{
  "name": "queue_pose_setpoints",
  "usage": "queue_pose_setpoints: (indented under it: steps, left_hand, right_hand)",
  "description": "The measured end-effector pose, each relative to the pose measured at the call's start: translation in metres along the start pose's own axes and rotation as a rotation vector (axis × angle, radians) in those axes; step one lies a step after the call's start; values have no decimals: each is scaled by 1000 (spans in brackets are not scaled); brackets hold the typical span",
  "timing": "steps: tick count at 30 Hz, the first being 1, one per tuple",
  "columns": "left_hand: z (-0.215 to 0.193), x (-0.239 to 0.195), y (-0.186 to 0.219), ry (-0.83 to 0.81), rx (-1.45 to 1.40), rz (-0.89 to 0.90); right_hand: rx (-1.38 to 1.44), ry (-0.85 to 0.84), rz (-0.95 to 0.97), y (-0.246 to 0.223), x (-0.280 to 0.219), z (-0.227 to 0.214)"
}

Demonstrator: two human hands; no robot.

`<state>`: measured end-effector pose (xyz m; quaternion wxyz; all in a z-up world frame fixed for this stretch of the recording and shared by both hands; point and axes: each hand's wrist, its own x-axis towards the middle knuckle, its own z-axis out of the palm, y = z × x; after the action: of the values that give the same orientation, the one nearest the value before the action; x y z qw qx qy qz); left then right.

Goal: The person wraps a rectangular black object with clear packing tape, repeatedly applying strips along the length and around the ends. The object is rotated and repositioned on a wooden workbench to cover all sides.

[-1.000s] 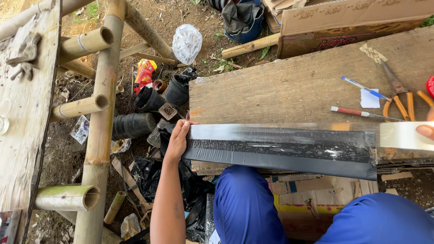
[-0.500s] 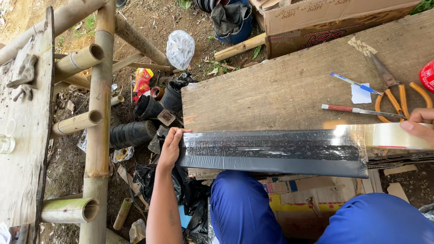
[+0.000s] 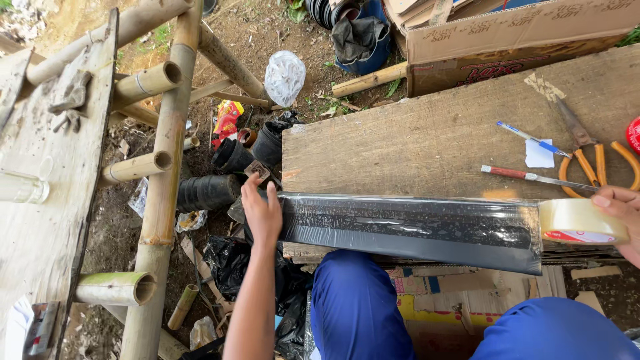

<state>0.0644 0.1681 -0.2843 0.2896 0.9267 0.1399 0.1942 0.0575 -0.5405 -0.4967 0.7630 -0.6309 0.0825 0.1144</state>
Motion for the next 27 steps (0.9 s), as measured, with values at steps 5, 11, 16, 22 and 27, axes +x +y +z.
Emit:
queue_pose_setpoints:
  steps: [5,11,16,22,27]
  left_hand:
    - [-7,-53,17,-102,295,362]
    - [-6,-56,56,-271,447,397]
    - [23,-87,105,-404,428,517]
    - [66,-132,176,-352,311,677]
    - [76,-137,198,-382,338,694]
  right_hand:
    - [-30,21,8,0,-13,9]
    - [-48,22,7,-16,-16,27]
    - [19,4,-81,-19,-26,37]
    - [134,-16,-120,-42,-34,60]
    - [-311,33,-139,-69,-41,75]
